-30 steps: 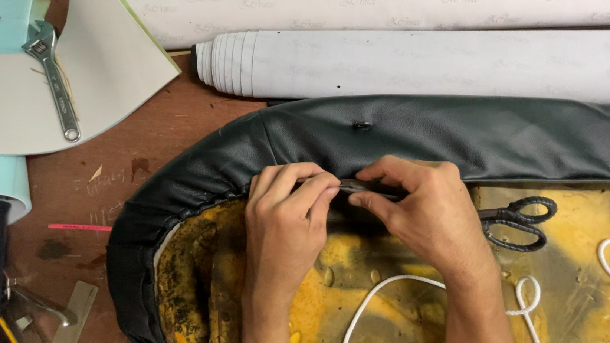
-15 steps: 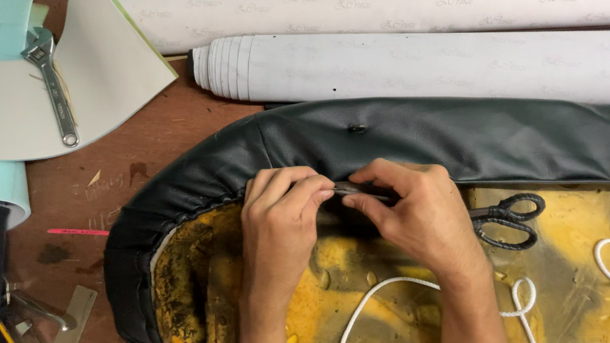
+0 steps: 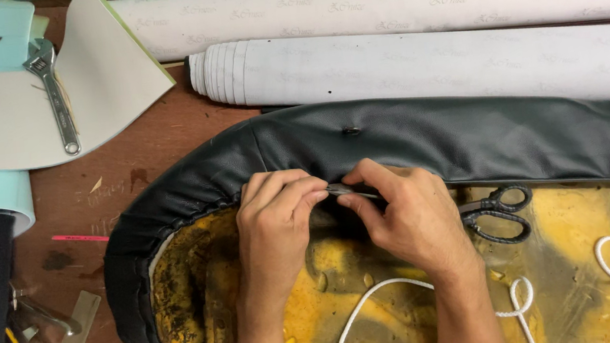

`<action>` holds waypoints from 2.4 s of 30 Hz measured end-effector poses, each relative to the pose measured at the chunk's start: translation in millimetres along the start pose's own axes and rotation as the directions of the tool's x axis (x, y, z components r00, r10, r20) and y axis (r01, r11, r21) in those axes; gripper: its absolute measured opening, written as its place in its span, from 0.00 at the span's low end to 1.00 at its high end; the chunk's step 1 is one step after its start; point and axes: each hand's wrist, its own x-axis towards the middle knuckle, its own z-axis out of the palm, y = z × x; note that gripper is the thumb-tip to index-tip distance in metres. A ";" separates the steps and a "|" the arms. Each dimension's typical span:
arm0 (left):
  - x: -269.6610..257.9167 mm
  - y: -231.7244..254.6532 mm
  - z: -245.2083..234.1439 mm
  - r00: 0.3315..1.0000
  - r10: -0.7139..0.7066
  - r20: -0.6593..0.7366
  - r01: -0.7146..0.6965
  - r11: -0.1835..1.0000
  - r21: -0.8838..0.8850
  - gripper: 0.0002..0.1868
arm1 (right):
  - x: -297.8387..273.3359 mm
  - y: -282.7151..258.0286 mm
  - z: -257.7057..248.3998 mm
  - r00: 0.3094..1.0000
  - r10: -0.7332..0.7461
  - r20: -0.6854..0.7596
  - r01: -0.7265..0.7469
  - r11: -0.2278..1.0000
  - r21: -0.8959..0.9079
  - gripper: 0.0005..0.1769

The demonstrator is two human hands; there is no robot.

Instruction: The person threads a white cord through the edge of a black leather cover on a large piece of yellow upholstery foam and ties it securely, then works with another person to align and pull the cover over the foam.

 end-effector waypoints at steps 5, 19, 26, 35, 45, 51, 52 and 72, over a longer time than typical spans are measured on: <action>1.6 0.6 -0.1 1.000 0.001 -0.014 -0.001 1.000 -0.030 0.04 | 0.2 3.0 1.4 0.999 -0.034 0.008 0.034 0.999 -0.012 0.11; 0.1 3.6 -0.1 0.991 0.133 0.033 -0.136 0.985 0.108 0.12 | -9.0 -3.2 -12.7 0.998 -0.046 -0.048 0.047 0.999 0.016 0.10; 0.8 7.5 -0.2 0.992 0.122 0.024 -0.124 0.986 0.113 0.09 | -10.6 3.4 -26.1 0.978 0.200 -0.057 -0.190 0.971 0.143 0.12; 1.7 9.9 -4.0 0.996 0.084 0.027 -0.086 0.992 0.090 0.09 | -7.0 2.5 -16.4 0.996 0.090 -0.013 -0.084 0.968 0.237 0.15; 1.9 7.3 -4.5 0.995 0.083 0.054 -0.087 0.993 0.078 0.09 | -4.7 -0.4 -14.6 0.994 0.106 0.038 -0.111 0.981 0.159 0.16; 2.7 10.3 -4.3 0.998 0.030 0.059 -0.035 0.996 0.084 0.08 | -3.5 -4.1 -14.3 0.993 0.110 0.040 -0.115 0.980 0.160 0.16; 2.9 11.2 -3.7 0.998 0.018 0.061 -0.023 0.996 0.083 0.08 | -2.8 -4.3 -14.6 0.987 0.143 0.074 -0.153 0.977 0.150 0.17; 3.9 21.1 -5.8 0.995 -0.057 0.083 0.057 0.998 0.001 0.08 | -3.0 2.2 -9.7 0.997 0.050 0.062 -0.064 0.964 0.256 0.15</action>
